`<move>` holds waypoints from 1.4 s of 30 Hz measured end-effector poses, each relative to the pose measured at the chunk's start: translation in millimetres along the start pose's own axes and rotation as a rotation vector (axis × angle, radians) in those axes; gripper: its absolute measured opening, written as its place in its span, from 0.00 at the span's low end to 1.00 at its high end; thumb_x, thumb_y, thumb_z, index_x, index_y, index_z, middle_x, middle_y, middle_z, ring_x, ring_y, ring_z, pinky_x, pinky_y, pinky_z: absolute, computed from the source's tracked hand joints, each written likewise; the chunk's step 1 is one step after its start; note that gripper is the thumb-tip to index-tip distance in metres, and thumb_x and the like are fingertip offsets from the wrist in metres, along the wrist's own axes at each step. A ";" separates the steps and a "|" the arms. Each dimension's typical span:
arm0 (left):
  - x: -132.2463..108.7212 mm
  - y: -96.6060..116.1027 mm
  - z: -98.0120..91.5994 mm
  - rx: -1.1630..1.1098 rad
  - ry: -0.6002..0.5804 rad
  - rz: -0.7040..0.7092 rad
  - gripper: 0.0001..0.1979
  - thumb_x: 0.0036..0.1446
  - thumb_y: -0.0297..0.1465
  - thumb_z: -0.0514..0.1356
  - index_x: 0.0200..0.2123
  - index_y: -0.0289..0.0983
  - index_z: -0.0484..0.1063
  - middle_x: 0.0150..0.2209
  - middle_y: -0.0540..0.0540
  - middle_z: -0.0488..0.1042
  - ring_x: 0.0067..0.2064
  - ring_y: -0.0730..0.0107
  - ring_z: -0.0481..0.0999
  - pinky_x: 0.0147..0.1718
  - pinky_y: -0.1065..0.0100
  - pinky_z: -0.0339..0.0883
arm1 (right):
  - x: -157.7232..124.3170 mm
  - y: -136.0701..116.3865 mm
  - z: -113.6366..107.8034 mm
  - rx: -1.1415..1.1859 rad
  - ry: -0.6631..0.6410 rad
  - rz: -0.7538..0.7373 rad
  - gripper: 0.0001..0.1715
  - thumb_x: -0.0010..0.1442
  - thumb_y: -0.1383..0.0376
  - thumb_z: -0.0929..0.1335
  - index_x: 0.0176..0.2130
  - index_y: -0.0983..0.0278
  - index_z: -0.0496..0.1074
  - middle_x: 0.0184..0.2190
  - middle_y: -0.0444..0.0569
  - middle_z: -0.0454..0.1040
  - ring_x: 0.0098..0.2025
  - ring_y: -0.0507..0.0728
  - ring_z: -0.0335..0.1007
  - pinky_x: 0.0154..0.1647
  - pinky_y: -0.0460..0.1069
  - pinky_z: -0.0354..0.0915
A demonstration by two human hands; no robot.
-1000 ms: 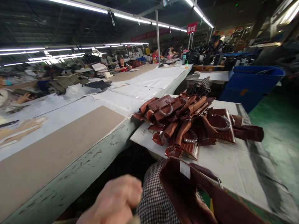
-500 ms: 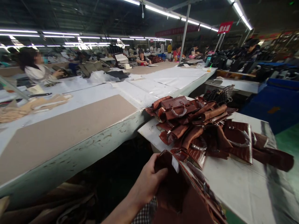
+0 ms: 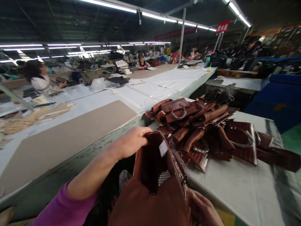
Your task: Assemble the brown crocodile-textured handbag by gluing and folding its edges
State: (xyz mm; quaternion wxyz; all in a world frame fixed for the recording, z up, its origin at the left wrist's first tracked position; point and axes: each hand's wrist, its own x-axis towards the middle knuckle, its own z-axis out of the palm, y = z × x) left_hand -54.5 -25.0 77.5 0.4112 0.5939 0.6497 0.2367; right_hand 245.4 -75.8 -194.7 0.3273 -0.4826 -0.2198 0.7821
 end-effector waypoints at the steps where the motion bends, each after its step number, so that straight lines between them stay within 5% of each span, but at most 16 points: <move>1: 5.0 3.4 1.4 0.042 -0.018 0.010 0.15 0.47 0.25 0.56 0.38 0.36 0.77 0.36 0.49 0.80 0.41 0.60 0.77 0.40 0.66 0.67 | 4.5 -10.1 -4.9 0.007 0.005 -0.019 0.28 0.52 0.51 0.76 0.45 0.66 0.75 0.44 0.54 0.79 0.46 0.62 0.76 0.46 0.54 0.72; 5: 30.9 12.5 43.7 0.217 -0.093 0.071 0.14 0.44 0.21 0.55 0.33 0.37 0.77 0.33 0.48 0.80 0.38 0.61 0.77 0.36 0.68 0.64 | -7.4 -77.2 -13.4 -0.196 0.131 -0.315 0.30 0.55 0.45 0.72 0.49 0.61 0.74 0.48 0.51 0.78 0.53 0.61 0.72 0.45 0.47 0.70; 8: 49.0 15.3 89.6 0.332 -0.140 0.112 0.13 0.44 0.20 0.55 0.30 0.37 0.77 0.29 0.46 0.79 0.34 0.59 0.78 0.34 0.66 0.63 | -32.1 -130.4 6.6 -0.500 0.212 -0.624 0.25 0.61 0.46 0.67 0.46 0.60 0.75 0.45 0.49 0.78 0.46 0.58 0.73 0.46 0.46 0.69; 12: 61.9 11.9 120.7 0.379 -0.145 0.148 0.13 0.50 0.24 0.54 0.34 0.38 0.78 0.31 0.44 0.81 0.36 0.56 0.79 0.34 0.64 0.63 | -40.2 -166.8 45.2 -0.809 0.034 -0.854 0.15 0.64 0.54 0.67 0.45 0.59 0.75 0.45 0.48 0.77 0.47 0.57 0.72 0.48 0.48 0.67; 17: 57.7 4.4 118.3 0.271 -0.165 0.146 0.14 0.54 0.29 0.55 0.43 0.40 0.76 0.37 0.46 0.81 0.39 0.59 0.79 0.36 0.67 0.67 | -13.0 -168.4 65.9 -0.977 -0.107 -1.010 0.06 0.61 0.64 0.70 0.40 0.61 0.70 0.44 0.48 0.74 0.47 0.57 0.70 0.48 0.50 0.66; 23: 45.5 -0.4 120.2 -0.128 -0.184 0.059 0.23 0.50 0.26 0.59 0.52 0.39 0.70 0.44 0.45 0.80 0.45 0.57 0.78 0.45 0.66 0.68 | 2.8 -174.8 76.4 -1.055 -0.174 -1.064 0.10 0.59 0.72 0.71 0.39 0.60 0.68 0.41 0.44 0.72 0.44 0.54 0.71 0.46 0.48 0.66; 34: 45.7 -19.4 128.3 -0.096 -0.107 -0.004 0.22 0.52 0.29 0.58 0.53 0.42 0.70 0.47 0.45 0.79 0.50 0.52 0.76 0.47 0.63 0.66 | 5.5 -169.4 87.4 -1.181 -0.088 -1.308 0.06 0.63 0.72 0.68 0.36 0.62 0.70 0.39 0.47 0.74 0.38 0.54 0.72 0.40 0.47 0.67; 42: 41.3 -13.4 136.2 -0.042 -0.083 -0.010 0.25 0.51 0.30 0.58 0.54 0.40 0.69 0.50 0.41 0.78 0.53 0.48 0.74 0.50 0.61 0.65 | -1.4 -167.8 90.1 -1.199 -0.040 -1.236 0.07 0.60 0.73 0.69 0.32 0.63 0.69 0.38 0.46 0.75 0.38 0.54 0.73 0.39 0.48 0.68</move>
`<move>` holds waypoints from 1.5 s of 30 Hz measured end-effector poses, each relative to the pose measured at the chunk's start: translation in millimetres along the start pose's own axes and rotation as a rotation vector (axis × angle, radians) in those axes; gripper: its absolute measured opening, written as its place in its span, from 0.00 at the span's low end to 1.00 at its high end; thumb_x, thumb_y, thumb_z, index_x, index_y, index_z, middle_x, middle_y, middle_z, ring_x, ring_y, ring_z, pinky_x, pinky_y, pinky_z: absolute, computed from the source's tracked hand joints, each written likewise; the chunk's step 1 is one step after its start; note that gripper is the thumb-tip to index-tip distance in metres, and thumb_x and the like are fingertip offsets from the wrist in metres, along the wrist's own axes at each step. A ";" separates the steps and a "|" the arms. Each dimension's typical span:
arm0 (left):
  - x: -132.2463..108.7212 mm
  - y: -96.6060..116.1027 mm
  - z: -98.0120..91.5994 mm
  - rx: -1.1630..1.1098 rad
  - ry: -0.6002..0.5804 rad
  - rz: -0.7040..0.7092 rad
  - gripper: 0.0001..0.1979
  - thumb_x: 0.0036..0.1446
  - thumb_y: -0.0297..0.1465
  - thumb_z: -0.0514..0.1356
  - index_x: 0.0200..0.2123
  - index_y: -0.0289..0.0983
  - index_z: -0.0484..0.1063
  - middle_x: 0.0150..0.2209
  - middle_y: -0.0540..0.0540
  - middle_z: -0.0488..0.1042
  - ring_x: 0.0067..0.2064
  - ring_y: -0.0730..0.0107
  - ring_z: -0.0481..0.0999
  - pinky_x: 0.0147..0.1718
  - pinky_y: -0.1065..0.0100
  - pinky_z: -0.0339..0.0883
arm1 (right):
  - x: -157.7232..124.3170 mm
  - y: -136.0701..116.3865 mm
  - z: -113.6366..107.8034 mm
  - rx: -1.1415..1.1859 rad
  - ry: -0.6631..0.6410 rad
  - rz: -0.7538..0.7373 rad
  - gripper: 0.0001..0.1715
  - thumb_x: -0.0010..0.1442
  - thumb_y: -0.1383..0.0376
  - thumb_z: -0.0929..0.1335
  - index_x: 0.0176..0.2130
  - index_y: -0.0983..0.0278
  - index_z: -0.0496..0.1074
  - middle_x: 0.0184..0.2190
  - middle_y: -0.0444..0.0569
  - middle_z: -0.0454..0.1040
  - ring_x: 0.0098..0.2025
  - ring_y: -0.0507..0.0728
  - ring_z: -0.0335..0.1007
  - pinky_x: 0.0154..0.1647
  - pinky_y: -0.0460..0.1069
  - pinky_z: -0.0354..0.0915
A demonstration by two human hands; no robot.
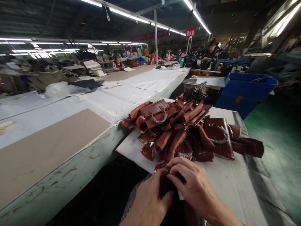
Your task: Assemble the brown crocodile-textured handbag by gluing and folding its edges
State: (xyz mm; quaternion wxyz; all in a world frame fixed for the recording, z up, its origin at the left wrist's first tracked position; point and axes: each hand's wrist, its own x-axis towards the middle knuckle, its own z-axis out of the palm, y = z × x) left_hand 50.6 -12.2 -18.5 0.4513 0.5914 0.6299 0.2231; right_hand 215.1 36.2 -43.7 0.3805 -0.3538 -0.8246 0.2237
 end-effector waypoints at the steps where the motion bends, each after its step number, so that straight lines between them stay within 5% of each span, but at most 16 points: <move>1: -0.8 1.5 -0.1 -0.001 0.000 0.000 0.25 0.51 0.29 0.58 0.55 0.39 0.69 0.51 0.41 0.77 0.53 0.48 0.74 0.50 0.61 0.65 | -0.1 -0.8 -0.1 0.007 0.001 -0.005 0.08 0.60 0.74 0.68 0.31 0.63 0.69 0.38 0.46 0.75 0.38 0.54 0.73 0.39 0.48 0.68; 9: -3.9 6.4 -7.7 -0.039 -0.059 0.021 0.18 0.56 0.28 0.55 0.50 0.41 0.71 0.47 0.45 0.79 0.50 0.55 0.76 0.46 0.65 0.65 | -0.7 0.5 0.4 0.087 -0.057 -0.052 0.10 0.57 0.78 0.65 0.31 0.63 0.67 0.40 0.45 0.74 0.39 0.52 0.71 0.41 0.48 0.66; 21: -3.1 -2.4 -14.0 -0.017 -0.041 -0.020 0.21 0.51 0.27 0.54 0.48 0.44 0.74 0.42 0.48 0.81 0.46 0.53 0.76 0.46 0.63 0.65 | 7.2 -4.2 0.7 0.212 -0.145 -0.088 0.13 0.52 0.80 0.65 0.27 0.63 0.66 0.41 0.45 0.76 0.40 0.53 0.72 0.41 0.48 0.68; 30: -2.9 -5.1 -15.2 0.036 -0.020 -0.042 0.19 0.55 0.28 0.52 0.48 0.40 0.74 0.39 0.45 0.80 0.41 0.54 0.78 0.39 0.65 0.65 | 3.1 -14.3 3.6 0.330 -0.173 -0.074 0.15 0.49 0.82 0.68 0.25 0.62 0.66 0.46 0.45 0.75 0.55 0.57 0.66 0.54 0.52 0.66; 34: -3.7 -4.0 -18.9 0.010 -0.050 -0.021 0.18 0.56 0.28 0.53 0.49 0.41 0.73 0.39 0.47 0.80 0.41 0.56 0.77 0.40 0.66 0.65 | -1.3 -15.0 3.3 0.232 -0.119 -0.080 0.15 0.48 0.81 0.67 0.27 0.62 0.65 0.46 0.44 0.74 0.55 0.58 0.64 0.53 0.54 0.65; 39: -5.8 -4.6 -18.9 -0.061 -0.067 -0.028 0.16 0.54 0.29 0.56 0.46 0.40 0.73 0.37 0.50 0.79 0.39 0.59 0.76 0.38 0.67 0.65 | -2.2 -16.6 2.1 -0.002 0.022 -0.186 0.13 0.52 0.79 0.65 0.30 0.62 0.63 0.31 0.42 0.75 0.43 0.56 0.70 0.54 0.60 0.59; 45: -9.9 -12.8 -10.7 -0.233 -0.027 -0.007 0.20 0.54 0.30 0.61 0.51 0.38 0.69 0.42 0.49 0.79 0.43 0.61 0.77 0.41 0.68 0.68 | -2.1 -22.1 -2.7 -0.071 -0.054 -0.095 0.11 0.54 0.77 0.68 0.33 0.62 0.66 0.32 0.42 0.75 0.46 0.57 0.71 0.61 0.63 0.48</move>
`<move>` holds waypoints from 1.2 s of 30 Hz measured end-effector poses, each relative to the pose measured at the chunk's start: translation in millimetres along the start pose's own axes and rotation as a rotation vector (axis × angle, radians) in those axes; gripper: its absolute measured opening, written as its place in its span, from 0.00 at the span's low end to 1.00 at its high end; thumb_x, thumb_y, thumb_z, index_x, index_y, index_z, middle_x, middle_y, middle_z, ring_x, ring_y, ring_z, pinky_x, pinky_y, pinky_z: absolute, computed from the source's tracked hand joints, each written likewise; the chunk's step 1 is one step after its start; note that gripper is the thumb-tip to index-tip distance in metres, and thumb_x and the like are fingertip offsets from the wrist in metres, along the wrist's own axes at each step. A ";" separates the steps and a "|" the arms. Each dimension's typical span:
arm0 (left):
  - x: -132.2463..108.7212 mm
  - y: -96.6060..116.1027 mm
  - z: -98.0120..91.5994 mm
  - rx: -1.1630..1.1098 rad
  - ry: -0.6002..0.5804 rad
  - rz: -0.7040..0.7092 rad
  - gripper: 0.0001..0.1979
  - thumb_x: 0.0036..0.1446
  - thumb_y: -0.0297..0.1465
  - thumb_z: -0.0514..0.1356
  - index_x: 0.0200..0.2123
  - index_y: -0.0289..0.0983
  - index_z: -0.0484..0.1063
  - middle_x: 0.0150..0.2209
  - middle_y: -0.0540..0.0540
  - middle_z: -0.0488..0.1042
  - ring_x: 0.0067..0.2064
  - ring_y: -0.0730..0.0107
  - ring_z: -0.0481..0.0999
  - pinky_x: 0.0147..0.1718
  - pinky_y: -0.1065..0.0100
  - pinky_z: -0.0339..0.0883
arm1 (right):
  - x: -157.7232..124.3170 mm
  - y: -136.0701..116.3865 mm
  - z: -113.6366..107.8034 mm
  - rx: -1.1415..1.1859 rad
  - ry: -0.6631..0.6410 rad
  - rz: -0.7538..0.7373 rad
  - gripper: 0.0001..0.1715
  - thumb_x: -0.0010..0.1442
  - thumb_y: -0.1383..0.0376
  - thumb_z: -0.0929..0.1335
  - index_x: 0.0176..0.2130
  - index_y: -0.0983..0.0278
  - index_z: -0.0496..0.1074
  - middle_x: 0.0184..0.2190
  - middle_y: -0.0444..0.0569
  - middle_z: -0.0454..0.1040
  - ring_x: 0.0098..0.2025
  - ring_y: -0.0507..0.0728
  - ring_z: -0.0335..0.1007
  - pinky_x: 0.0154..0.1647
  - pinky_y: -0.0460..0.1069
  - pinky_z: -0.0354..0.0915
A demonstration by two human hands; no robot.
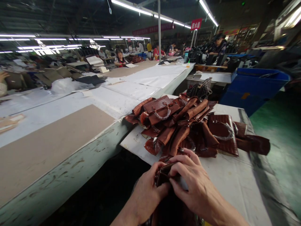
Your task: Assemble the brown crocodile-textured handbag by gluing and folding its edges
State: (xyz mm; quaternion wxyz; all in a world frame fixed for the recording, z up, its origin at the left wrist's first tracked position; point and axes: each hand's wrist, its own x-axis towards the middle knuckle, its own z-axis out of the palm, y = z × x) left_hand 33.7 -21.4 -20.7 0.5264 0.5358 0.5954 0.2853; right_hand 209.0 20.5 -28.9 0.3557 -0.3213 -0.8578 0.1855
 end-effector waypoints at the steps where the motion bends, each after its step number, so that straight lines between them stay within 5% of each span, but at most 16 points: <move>1: -1.3 -0.8 0.6 -0.036 0.003 0.022 0.22 0.54 0.30 0.62 0.53 0.39 0.68 0.45 0.49 0.79 0.45 0.61 0.76 0.43 0.68 0.68 | 0.0 -0.6 -1.3 0.013 -0.021 0.032 0.11 0.53 0.75 0.69 0.34 0.62 0.67 0.34 0.43 0.76 0.46 0.57 0.70 0.62 0.63 0.47; 6: -9.3 -1.2 2.1 -0.087 -0.016 0.091 0.29 0.55 0.25 0.60 0.61 0.44 0.63 0.58 0.49 0.71 0.58 0.60 0.70 0.57 0.65 0.62 | -1.1 2.5 0.1 0.031 -0.069 0.052 0.12 0.54 0.71 0.75 0.36 0.60 0.71 0.34 0.40 0.78 0.49 0.59 0.68 0.64 0.64 0.40; 10: -12.0 -0.5 1.5 -0.086 -0.036 0.046 0.33 0.54 0.19 0.53 0.63 0.44 0.60 0.60 0.50 0.70 0.61 0.59 0.67 0.59 0.62 0.60 | -1.3 7.5 5.7 0.082 -0.104 0.037 0.06 0.62 0.70 0.70 0.35 0.58 0.73 0.32 0.39 0.76 0.49 0.57 0.67 0.62 0.61 0.44; 16: -10.9 -4.5 -2.6 -0.073 -0.043 0.065 0.32 0.53 0.19 0.51 0.61 0.42 0.63 0.57 0.49 0.72 0.58 0.58 0.69 0.57 0.61 0.62 | 2.5 8.6 -2.0 0.172 -0.324 -0.015 0.08 0.60 0.72 0.71 0.32 0.60 0.72 0.32 0.37 0.75 0.53 0.56 0.62 0.65 0.58 0.42; 22: -10.3 -13.1 -6.2 -0.071 -0.052 0.081 0.34 0.52 0.19 0.51 0.62 0.44 0.62 0.55 0.51 0.73 0.51 0.62 0.73 0.54 0.62 0.62 | 7.9 11.2 -18.4 0.242 -0.493 -0.070 0.09 0.60 0.72 0.72 0.31 0.59 0.72 0.35 0.38 0.73 0.57 0.56 0.58 0.61 0.54 0.52; 25: -9.4 -14.6 -6.8 -0.091 -0.049 0.058 0.35 0.52 0.19 0.52 0.63 0.45 0.61 0.55 0.51 0.74 0.51 0.60 0.73 0.52 0.62 0.64 | 5.2 13.4 -17.6 0.299 -0.436 0.011 0.09 0.59 0.74 0.71 0.31 0.62 0.71 0.41 0.43 0.69 0.53 0.55 0.62 0.55 0.50 0.59; 32: -10.5 -11.1 -3.5 -0.137 -0.043 0.080 0.30 0.59 0.22 0.56 0.63 0.47 0.62 0.60 0.53 0.70 0.59 0.59 0.69 0.59 0.62 0.60 | -5.0 19.8 11.6 0.327 -0.034 0.208 0.06 0.60 0.72 0.69 0.33 0.62 0.72 0.41 0.45 0.68 0.43 0.52 0.70 0.45 0.46 0.64; 36: -11.5 -11.5 -3.1 -0.092 -0.003 0.085 0.24 0.64 0.29 0.56 0.63 0.48 0.63 0.62 0.54 0.68 0.62 0.62 0.66 0.63 0.63 0.57 | -2.6 19.1 18.1 0.268 0.004 0.242 0.05 0.60 0.70 0.69 0.32 0.62 0.72 0.40 0.44 0.69 0.42 0.53 0.71 0.45 0.47 0.64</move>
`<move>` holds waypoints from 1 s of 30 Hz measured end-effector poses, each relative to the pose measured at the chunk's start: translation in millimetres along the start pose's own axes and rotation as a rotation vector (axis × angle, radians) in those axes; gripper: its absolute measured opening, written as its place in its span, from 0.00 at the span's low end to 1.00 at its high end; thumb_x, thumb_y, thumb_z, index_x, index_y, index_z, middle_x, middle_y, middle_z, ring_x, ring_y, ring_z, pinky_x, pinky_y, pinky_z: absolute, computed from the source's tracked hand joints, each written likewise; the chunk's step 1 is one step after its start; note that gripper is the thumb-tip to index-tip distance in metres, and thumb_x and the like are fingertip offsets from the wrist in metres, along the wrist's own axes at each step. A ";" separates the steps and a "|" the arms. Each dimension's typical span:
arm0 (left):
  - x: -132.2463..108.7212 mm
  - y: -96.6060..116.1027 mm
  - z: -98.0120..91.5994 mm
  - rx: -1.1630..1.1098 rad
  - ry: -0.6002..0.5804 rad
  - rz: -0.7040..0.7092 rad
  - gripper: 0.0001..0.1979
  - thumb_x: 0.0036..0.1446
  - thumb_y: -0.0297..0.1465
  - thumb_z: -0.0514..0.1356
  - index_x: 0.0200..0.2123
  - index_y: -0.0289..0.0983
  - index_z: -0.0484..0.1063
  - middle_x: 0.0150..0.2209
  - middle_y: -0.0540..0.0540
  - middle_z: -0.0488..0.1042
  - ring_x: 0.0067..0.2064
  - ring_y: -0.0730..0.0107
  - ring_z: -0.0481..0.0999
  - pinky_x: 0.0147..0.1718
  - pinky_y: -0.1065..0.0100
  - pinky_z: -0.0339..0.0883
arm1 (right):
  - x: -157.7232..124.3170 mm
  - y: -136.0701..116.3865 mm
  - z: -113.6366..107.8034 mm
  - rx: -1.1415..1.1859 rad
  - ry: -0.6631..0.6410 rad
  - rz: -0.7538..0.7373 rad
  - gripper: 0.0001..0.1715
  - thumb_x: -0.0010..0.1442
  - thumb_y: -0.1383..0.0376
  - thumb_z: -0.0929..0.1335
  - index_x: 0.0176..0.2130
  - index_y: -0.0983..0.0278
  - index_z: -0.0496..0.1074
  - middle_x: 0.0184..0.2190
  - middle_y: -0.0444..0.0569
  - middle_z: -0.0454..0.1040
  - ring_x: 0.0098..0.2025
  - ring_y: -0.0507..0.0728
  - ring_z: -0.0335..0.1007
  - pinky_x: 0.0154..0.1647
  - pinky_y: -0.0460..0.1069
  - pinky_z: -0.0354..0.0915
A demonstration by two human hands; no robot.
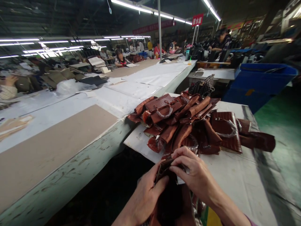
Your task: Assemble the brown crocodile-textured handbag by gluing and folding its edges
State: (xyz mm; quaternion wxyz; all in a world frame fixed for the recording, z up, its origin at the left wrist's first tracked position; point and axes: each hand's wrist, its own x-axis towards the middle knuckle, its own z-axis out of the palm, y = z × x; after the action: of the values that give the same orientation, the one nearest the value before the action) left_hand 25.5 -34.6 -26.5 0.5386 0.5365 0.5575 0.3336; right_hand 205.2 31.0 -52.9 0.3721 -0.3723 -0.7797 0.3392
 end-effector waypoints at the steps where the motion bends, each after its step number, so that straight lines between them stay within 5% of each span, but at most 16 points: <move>1: -0.1 0.2 0.3 0.005 0.006 0.011 0.23 0.66 0.31 0.55 0.63 0.47 0.63 0.62 0.53 0.67 0.63 0.62 0.66 0.63 0.63 0.57 | 1.0 -0.8 0.4 -0.010 -0.002 0.013 0.05 0.60 0.70 0.69 0.32 0.61 0.72 0.41 0.44 0.69 0.42 0.53 0.71 0.46 0.48 0.64; 25: -2.6 14.6 8.2 0.047 0.070 0.001 0.21 0.70 0.35 0.49 0.63 0.43 0.63 0.63 0.51 0.67 0.65 0.60 0.63 0.63 0.62 0.58 | 7.8 -6.5 3.7 -0.014 -0.007 0.038 0.07 0.59 0.70 0.70 0.29 0.62 0.72 0.37 0.44 0.75 0.37 0.53 0.73 0.42 0.47 0.67; 30: -4.7 10.3 6.2 0.010 0.024 -0.033 0.27 0.61 0.25 0.57 0.63 0.44 0.63 0.62 0.50 0.68 0.63 0.58 0.66 0.61 0.61 0.61 | 7.7 -5.7 0.8 -0.020 -0.035 0.047 0.07 0.60 0.70 0.69 0.29 0.62 0.71 0.38 0.44 0.75 0.38 0.53 0.73 0.41 0.46 0.66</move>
State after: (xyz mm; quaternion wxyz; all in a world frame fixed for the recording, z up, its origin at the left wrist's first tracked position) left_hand 33.1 -38.3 -16.8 0.5347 0.5260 0.5743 0.3281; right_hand 199.2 34.4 -46.2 0.3467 -0.3884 -0.7804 0.3462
